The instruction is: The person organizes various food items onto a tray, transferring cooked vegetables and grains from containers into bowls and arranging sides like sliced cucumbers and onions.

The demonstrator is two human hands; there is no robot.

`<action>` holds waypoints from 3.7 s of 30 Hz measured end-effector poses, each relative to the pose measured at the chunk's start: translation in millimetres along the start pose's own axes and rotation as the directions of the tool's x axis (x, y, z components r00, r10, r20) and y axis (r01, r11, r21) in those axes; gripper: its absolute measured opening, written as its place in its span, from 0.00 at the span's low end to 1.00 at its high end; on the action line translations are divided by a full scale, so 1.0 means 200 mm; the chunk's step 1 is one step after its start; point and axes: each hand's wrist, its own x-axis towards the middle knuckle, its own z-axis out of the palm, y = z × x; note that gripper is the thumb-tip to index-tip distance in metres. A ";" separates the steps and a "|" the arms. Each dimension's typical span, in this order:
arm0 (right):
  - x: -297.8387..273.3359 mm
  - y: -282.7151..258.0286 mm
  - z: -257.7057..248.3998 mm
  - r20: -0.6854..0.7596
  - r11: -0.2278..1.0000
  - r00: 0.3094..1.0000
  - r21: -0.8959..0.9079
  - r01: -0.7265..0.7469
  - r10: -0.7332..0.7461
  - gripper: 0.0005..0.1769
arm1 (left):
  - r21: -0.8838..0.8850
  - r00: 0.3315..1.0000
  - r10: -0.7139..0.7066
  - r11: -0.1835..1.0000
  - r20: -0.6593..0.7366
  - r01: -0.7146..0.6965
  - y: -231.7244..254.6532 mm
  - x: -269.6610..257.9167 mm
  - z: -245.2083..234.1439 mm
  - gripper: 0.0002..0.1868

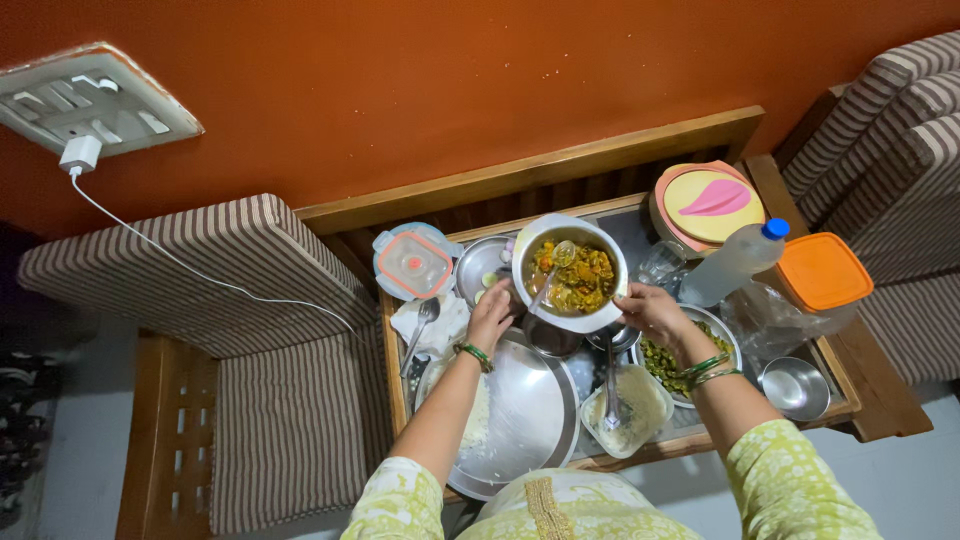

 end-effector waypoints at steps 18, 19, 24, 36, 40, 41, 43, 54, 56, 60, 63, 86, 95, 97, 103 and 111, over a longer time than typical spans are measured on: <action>-0.09 -0.29 -0.01 0.401 0.928 0.886 -0.364 -0.079 0.233 0.08 | -0.214 0.886 -0.262 0.908 0.383 0.361 0.10 -0.22 -0.01 0.51; -0.08 -0.33 0.01 0.403 0.928 0.884 -0.365 -0.080 0.235 0.08 | -0.216 0.887 -0.261 0.908 0.380 0.359 0.11 -0.23 -0.01 0.51; -0.01 -0.40 0.05 0.381 0.823 0.870 -0.566 -0.047 0.312 0.08 | -0.170 0.853 -0.341 0.885 0.394 0.433 0.10 -0.26 -0.01 0.51; 0.02 -0.43 0.24 0.131 0.681 0.988 -0.717 0.150 -0.079 0.11 | -0.267 0.920 -0.306 0.891 0.245 0.367 -0.01 -0.29 0.01 0.42; -0.17 -0.42 0.37 0.127 0.519 0.830 -0.726 0.451 -0.543 0.18 | -0.337 0.938 -0.261 0.882 0.229 0.328 -0.07 -0.29 0.04 0.40; -0.25 -0.41 0.40 -0.032 0.512 0.817 -0.793 0.329 -0.575 0.13 | -0.337 0.951 -0.251 0.893 0.181 0.300 -0.09 -0.29 0.05 0.40; -0.39 -0.37 0.47 -0.189 0.511 0.774 -0.837 0.195 -0.605 0.09 | -0.334 0.961 -0.241 0.902 0.135 0.273 -0.11 -0.30 0.06 0.40; -0.57 -0.21 0.70 0.296 0.042 0.837 -0.935 0.353 -0.459 0.11 | -0.375 0.987 -0.127 0.914 0.095 0.153 -0.08 -0.40 0.14 0.43; -0.54 -0.19 0.70 0.277 0.070 0.846 -0.936 0.345 -0.456 0.11 | -0.374 0.988 -0.120 0.915 0.100 0.149 -0.08 -0.40 0.15 0.43; -0.52 -0.17 0.66 0.316 0.183 0.832 -0.881 0.436 -0.456 0.10 | -0.369 0.989 -0.107 0.919 0.098 0.136 -0.09 -0.41 0.15 0.43; -0.55 -0.20 0.66 0.253 0.299 0.860 -0.863 0.408 -0.444 0.09 | -0.368 0.987 -0.136 0.917 0.080 0.156 -0.11 -0.41 0.15 0.42; -0.65 -0.35 0.58 0.587 -0.425 0.627 -0.808 0.409 -0.513 0.28 | -0.258 0.993 -0.114 0.959 0.021 0.116 -0.13 -0.40 0.22 0.37; -0.64 -0.31 0.53 0.619 -0.417 0.641 -0.784 0.460 -0.454 0.28 | -0.309 0.996 -0.090 0.947 0.011 0.089 -0.14 -0.39 0.23 0.37; -0.64 -0.29 0.51 0.626 -0.437 0.634 -0.776 0.455 -0.453 0.26 | -0.318 0.996 -0.085 0.944 0.017 0.085 -0.14 -0.39 0.24 0.37; -0.68 -0.27 0.45 0.650 -0.459 0.624 -0.755 0.467 -0.434 0.24 | -0.352 0.998 -0.052 0.934 0.037 0.061 -0.16 -0.39 0.22 0.39; -0.73 -0.33 0.44 0.623 -0.450 0.623 -0.779 0.437 -0.473 0.20 | -0.351 1.000 -0.012 0.936 -0.022 0.003 -0.14 -0.39 0.19 0.42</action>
